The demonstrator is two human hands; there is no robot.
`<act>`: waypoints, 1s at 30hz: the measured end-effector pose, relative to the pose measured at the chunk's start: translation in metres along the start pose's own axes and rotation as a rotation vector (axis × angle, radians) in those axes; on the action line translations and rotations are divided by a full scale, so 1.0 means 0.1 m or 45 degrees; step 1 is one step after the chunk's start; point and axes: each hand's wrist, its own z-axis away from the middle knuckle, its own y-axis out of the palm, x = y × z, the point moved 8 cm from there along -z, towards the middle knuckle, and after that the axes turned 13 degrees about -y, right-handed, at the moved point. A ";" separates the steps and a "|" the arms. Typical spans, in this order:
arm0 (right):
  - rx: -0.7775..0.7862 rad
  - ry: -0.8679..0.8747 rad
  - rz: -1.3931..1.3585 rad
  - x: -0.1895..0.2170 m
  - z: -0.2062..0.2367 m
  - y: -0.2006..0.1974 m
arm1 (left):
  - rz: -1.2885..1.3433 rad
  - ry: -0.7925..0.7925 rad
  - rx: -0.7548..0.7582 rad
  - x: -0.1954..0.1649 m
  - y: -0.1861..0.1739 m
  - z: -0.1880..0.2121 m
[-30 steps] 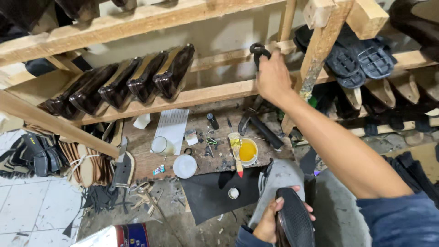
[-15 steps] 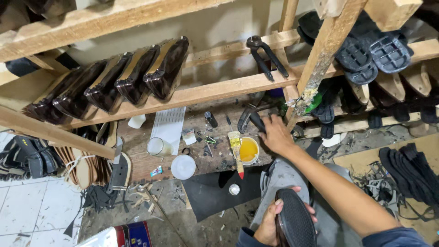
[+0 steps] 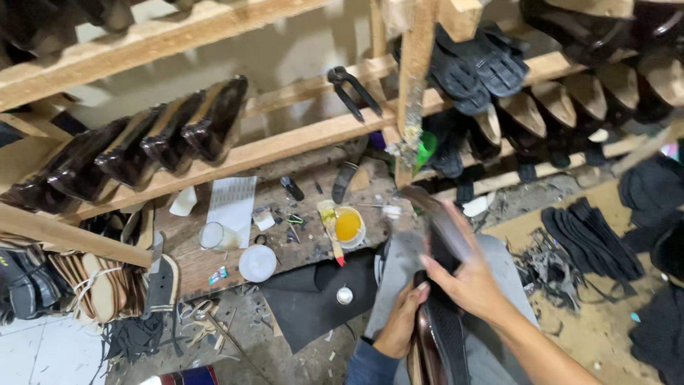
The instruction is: The person sits on the floor of a shoe workshop and attaches soles to brown shoe uppers. They hold a shoe on their lap, press a black rubber sole onto the bottom, run a curved hand tool along the sole edge to seat and trim it, then place the finished shoe on a wooden rack and pick up the next shoe.
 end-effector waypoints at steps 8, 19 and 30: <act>-0.148 0.823 -0.134 0.15 1.41 -1.28 | -0.556 -0.114 -0.114 -0.07 0.76 0.13; -0.477 1.192 -0.718 -0.05 2.52 -1.26 | -0.311 0.047 -0.003 0.31 0.66 -0.59; -0.615 1.101 -0.877 -0.06 2.45 -0.91 | -0.386 -0.247 0.110 0.47 0.69 -0.67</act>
